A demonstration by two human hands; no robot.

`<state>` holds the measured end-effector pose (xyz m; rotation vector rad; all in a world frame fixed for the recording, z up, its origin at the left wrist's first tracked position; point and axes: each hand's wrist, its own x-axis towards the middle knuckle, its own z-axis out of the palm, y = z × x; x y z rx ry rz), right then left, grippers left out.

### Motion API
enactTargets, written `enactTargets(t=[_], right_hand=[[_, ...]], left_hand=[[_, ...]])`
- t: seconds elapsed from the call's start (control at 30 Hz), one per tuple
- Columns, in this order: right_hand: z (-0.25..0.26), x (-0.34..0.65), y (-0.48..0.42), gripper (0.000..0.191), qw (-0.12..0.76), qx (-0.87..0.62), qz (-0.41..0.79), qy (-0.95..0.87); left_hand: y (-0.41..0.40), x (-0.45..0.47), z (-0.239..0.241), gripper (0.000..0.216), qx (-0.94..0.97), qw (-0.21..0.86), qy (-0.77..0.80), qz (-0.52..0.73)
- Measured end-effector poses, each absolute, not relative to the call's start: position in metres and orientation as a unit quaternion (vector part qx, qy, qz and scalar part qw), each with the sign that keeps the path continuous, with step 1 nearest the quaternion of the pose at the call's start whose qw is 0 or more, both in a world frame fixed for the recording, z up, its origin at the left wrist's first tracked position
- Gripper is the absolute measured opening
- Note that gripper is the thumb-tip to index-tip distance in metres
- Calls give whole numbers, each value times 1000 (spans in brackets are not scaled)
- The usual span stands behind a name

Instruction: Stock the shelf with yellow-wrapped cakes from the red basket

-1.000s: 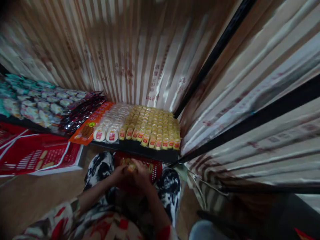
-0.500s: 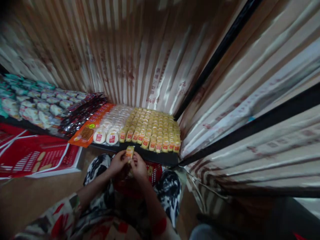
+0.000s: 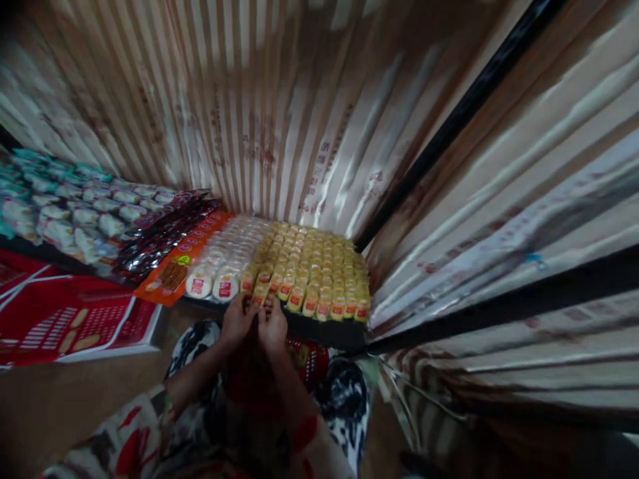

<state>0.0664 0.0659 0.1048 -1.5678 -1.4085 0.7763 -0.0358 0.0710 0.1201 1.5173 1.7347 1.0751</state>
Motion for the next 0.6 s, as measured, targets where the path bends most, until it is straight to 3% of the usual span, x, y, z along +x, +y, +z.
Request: enactTargets(t=[0.2, 0.6], right_hand=[[95, 63, 82, 27, 428, -635, 293, -572], [93, 55, 85, 25, 407, -687, 188, -573]], left_hand=[[79, -36, 100, 23, 608, 193, 645, 421], [85, -33, 84, 32, 614, 197, 640, 417]])
